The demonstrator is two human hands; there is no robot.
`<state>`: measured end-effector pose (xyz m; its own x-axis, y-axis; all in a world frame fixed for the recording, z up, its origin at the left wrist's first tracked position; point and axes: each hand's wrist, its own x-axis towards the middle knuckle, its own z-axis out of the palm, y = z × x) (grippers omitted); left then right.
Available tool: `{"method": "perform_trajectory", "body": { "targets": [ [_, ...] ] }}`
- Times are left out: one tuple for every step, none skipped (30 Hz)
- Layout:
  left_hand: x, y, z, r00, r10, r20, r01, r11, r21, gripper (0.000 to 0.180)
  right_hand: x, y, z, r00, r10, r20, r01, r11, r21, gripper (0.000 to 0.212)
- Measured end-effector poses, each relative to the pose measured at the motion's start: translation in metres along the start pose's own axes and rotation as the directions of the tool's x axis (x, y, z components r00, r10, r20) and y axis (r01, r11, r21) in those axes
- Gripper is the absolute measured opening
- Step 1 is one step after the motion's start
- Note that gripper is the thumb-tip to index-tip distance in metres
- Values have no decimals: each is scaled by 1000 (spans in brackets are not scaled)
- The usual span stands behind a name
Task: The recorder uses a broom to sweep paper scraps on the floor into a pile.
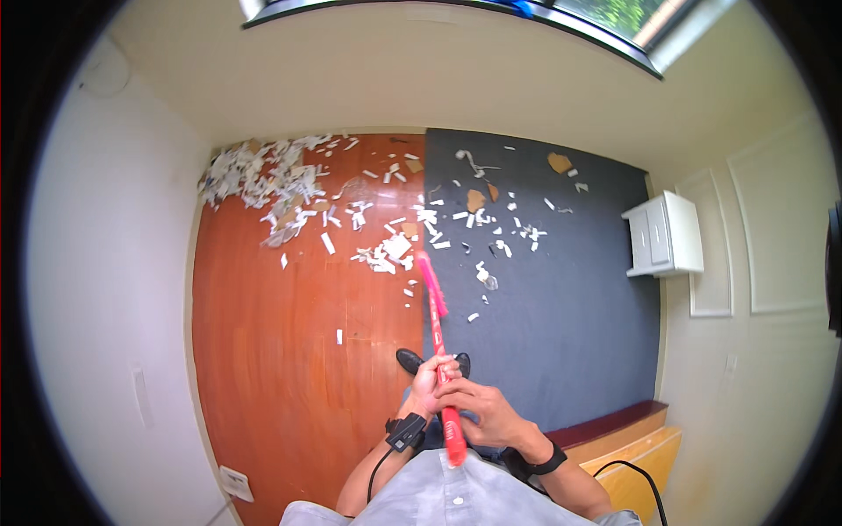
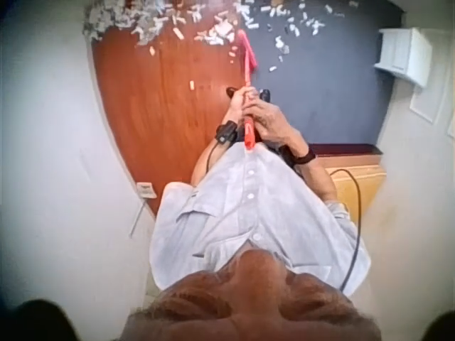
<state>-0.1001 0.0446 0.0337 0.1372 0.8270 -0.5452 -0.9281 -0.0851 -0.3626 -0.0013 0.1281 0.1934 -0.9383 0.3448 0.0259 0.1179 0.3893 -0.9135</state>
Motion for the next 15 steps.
{"method": "perform_trajectory", "body": {
  "targets": [
    [4, -10, -5, 996, -84, 29, 84, 996, -10, 15, -15, 9, -9, 992, 128, 6, -128, 979, 158, 18],
    [7, -19, -13, 991, -130, 10, 130, 991, -4, 16, -31, 25, -15, 967, 189, -172, -159, 971, 178, 19],
    [10, -29, -18, 974, -223, 41, 226, 972, -69, 16, -50, 42, -20, 878, 360, -316, -321, 932, 169, 15],
    [15, -42, -23, 961, -275, 27, 276, 960, -54, 15, -65, 69, -23, 788, 496, -365, -476, 867, 149, 18],
    [21, -56, -27, 957, -290, -8, 290, 957, -5, 15, -79, 99, -25, 706, 560, -434, -562, 816, 139, 23],
    [30, -73, -30, 928, -371, -42, 371, 929, 4, 14, -93, 132, -23, 656, 600, -457, -605, 781, 156, 23],
    [39, -91, -31, 886, -459, -61, 459, 889, -18, 13, -105, 166, -20, 473, 815, -335, -803, 555, 216, 24],
    [49, -109, -31, 854, -514, -86, 518, 855, 31, 12, -118, 200, -20, 240, 951, -193, -928, 284, 243, 27],
    [56, -128, -30, 825, -541, -164, 554, 832, 41, 12, -131, 231, -19, 227, 949, -220, -920, 282, 271, 27],
    [61, -141, -30, 798, -571, -194, 595, 796, 105, 12, -145, 257, -14, 161, 982, 94, -595, 20, 803, 26],
    [64, -153, -29, 752, -613, -242, 647, 757, 93, 12, -160, 277, -9, 220, 901, 375, -68, -369, 927, 25],
    [64, -166, -27, 762, -568, -310, 641, 730, 238, 13, -173, 293, -4, 162, 956, 243, -141, -222, 965, 22],
    [63, -177, -26, 750, -498, -435, 646, 694, 319, 14, -179, 308, -2, -15, 996, 88, -246, -89, 965, 19],
    [63, -187, -26, 707, -541, -456, 694, 657, 295, 15, -191, 319, -3, -84, 996, 16, -237, -36, 971, 16],
    [63, -194, -24, 703, -534, -470, 699, 641, 317, 15, -202, 326, -6, -71, 997, 32, -207, -46, 977, 16]
  ]
}}
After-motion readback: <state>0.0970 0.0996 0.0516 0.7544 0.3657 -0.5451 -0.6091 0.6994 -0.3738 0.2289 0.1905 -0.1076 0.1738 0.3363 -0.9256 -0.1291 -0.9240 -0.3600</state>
